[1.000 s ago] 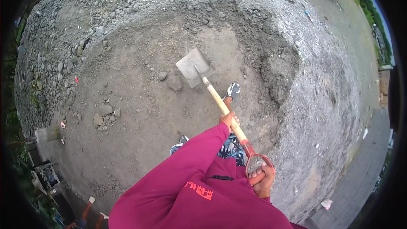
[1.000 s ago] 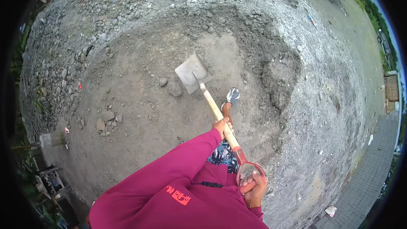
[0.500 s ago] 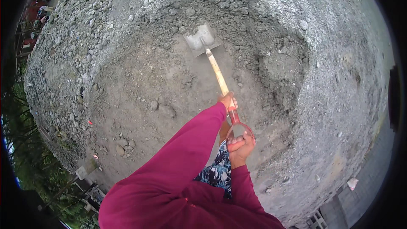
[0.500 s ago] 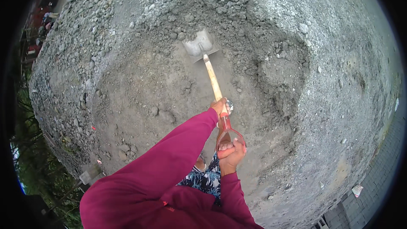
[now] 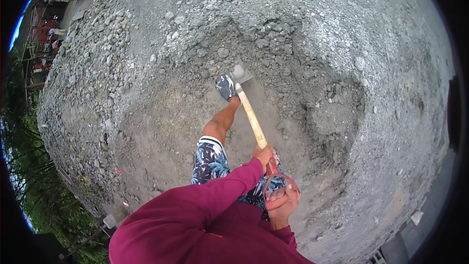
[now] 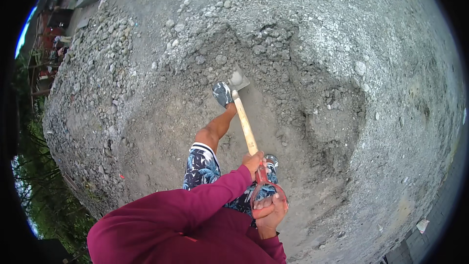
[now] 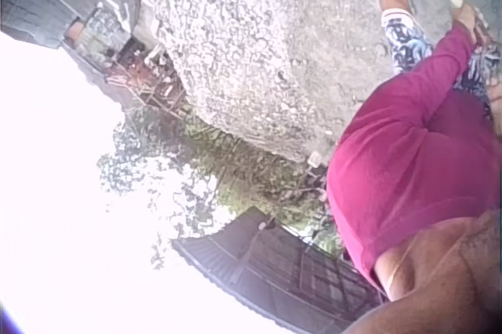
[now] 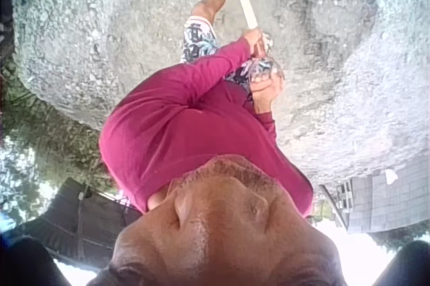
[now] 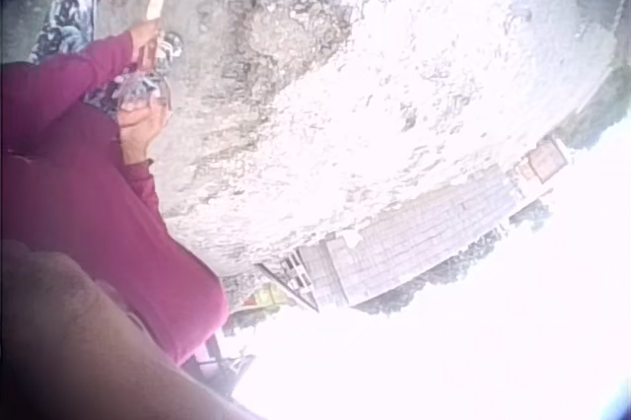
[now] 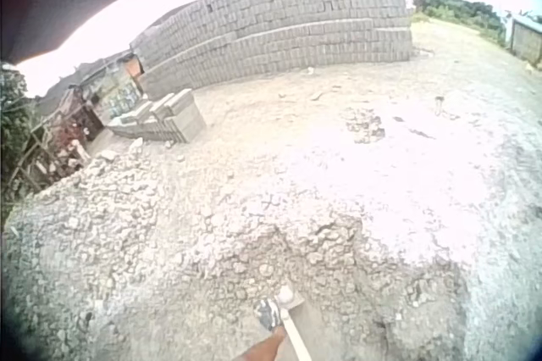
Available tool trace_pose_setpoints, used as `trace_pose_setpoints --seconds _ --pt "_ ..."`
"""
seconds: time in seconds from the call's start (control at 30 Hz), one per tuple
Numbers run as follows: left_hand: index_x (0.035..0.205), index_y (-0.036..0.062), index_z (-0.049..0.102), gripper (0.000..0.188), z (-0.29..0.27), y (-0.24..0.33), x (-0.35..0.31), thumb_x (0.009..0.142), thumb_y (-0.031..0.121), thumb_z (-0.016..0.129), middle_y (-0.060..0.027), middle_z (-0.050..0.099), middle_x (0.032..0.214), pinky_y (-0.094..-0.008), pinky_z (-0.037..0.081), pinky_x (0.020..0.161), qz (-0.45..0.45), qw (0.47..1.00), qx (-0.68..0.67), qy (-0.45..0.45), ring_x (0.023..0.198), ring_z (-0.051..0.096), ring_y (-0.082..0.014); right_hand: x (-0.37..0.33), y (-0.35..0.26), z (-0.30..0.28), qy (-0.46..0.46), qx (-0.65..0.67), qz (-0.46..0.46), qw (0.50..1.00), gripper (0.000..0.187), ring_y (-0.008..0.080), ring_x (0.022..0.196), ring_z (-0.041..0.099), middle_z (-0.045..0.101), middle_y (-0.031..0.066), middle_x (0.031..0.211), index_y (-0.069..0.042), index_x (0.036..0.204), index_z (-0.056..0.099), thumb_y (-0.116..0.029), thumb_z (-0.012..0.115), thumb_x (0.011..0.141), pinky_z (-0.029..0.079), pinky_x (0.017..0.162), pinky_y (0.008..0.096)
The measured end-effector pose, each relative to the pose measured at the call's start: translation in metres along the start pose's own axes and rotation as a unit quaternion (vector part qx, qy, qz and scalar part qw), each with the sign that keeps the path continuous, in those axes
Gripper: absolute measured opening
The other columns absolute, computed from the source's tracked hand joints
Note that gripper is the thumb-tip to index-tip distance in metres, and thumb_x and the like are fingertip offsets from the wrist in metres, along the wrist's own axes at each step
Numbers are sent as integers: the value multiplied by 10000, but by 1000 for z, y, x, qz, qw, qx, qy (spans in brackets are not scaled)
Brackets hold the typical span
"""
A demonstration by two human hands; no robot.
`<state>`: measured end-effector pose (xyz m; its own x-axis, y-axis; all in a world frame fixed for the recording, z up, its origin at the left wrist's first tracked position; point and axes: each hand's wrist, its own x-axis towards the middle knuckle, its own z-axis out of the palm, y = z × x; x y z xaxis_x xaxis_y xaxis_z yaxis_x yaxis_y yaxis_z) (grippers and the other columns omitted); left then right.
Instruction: The person uses a shovel to move gravel and dirt within a construction area, digging into a pile and shifting material to another spot.
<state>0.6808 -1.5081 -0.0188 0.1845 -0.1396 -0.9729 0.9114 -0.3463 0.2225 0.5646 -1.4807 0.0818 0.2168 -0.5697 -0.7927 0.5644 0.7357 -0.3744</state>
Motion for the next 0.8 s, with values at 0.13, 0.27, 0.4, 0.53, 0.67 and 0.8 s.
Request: trace_pose_setpoints --seconds 0.13,0.27,0.4,0.53,0.67,0.8 --pt "903 14 488 135 26 123 126 843 113 557 -81 515 666 -384 504 454 32 999 -38 -22 533 546 -195 125 16 86 -45 27 2 999 267 198 440 472 458 38 540 -93 691 477 -265 531 888 443 464 350" --pt "982 16 474 233 26 31 144 859 198 551 -110 537 785 -397 521 549 -10 998 -27 -51 643 576 -236 147 -14 20 59 -69 2 996 139 174 433 459 450 26 552 -72 789 521 -195 562 841 426 421 327" --pt "1116 26 467 384 12 70 180 883 325 530 -159 588 959 -436 527 672 1 988 88 -131 823 611 -304 202 -3 -22 170 -138 -28 975 178 161 403 466 463 32 534 -25 932 595 -145 580 801 415 383 297" --pt "1317 48 387 593 -26 102 251 884 432 517 -195 546 1195 -504 469 837 -75 971 199 -107 1059 549 -342 262 8 -102 244 -247 -39 937 141 164 448 480 478 31 600 -51 877 583 -148 589 775 405 381 310" --pt "1359 -15 326 770 -17 147 352 842 512 547 -240 487 1260 -514 449 878 -84 982 168 -26 1158 480 -355 333 1 -182 431 -354 9 830 153 152 445 472 479 20 612 -44 899 610 -115 544 782 382 390 282" --pt "1212 -23 430 629 -23 206 445 805 408 640 -205 549 1086 -467 503 768 8 999 22 -25 961 571 -320 324 14 -120 414 -295 11 861 112 131 428 438 447 -1 570 -65 849 611 -109 515 813 352 392 277"
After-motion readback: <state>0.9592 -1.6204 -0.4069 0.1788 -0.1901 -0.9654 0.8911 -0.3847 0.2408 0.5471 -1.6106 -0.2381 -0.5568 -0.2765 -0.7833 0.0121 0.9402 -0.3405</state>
